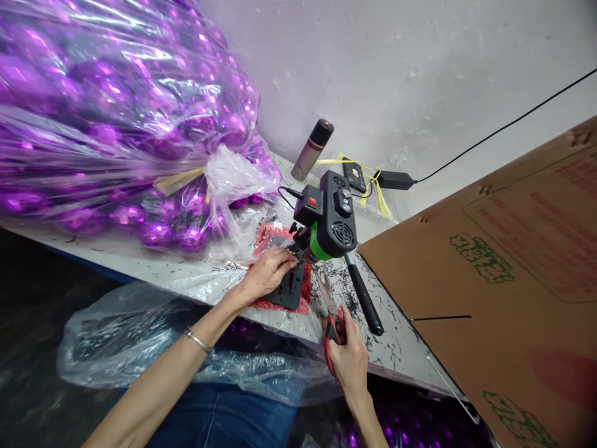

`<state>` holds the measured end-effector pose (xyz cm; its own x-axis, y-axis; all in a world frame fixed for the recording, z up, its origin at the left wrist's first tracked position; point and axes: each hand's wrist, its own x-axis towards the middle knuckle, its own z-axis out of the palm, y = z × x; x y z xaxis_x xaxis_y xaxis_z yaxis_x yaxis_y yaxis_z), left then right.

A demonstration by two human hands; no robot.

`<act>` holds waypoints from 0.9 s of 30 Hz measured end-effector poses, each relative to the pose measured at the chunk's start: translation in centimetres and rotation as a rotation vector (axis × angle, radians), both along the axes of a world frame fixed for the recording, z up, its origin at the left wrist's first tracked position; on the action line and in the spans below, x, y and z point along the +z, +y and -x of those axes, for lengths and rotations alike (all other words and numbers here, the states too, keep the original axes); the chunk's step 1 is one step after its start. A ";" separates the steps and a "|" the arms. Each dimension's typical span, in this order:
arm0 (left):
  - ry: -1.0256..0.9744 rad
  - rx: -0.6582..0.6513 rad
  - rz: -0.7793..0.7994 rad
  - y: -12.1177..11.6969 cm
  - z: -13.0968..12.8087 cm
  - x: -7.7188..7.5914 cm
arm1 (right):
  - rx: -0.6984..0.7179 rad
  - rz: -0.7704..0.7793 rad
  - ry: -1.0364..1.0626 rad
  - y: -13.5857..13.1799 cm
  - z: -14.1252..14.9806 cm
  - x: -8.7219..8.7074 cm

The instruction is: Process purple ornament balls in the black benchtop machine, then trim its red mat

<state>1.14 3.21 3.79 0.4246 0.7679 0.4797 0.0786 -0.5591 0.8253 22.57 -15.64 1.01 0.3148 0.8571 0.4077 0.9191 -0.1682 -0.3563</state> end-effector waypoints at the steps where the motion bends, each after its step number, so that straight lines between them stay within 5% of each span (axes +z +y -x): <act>1: 0.011 -0.003 0.000 0.1 -0.1 -0.3 | -0.002 0.002 -0.001 0.0 0.0 0.1; 6: -0.064 0.094 -0.025 -0.5 0.6 -0.3 | -0.011 0.002 0.013 0.0 0.2 0.2; 12: -0.112 0.055 0.033 -1.5 1.4 1.4 | -0.022 0.022 0.025 0.0 0.1 0.0; 27: -0.123 -0.054 0.051 -0.2 1.6 1.4 | -0.015 0.028 0.024 -0.1 0.0 0.1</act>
<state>-0.49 3.02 5.16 0.4066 0.7700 0.4917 -0.0543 -0.5169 0.8543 22.58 -15.73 1.07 0.3374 0.8632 0.3756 0.9077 -0.1926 -0.3728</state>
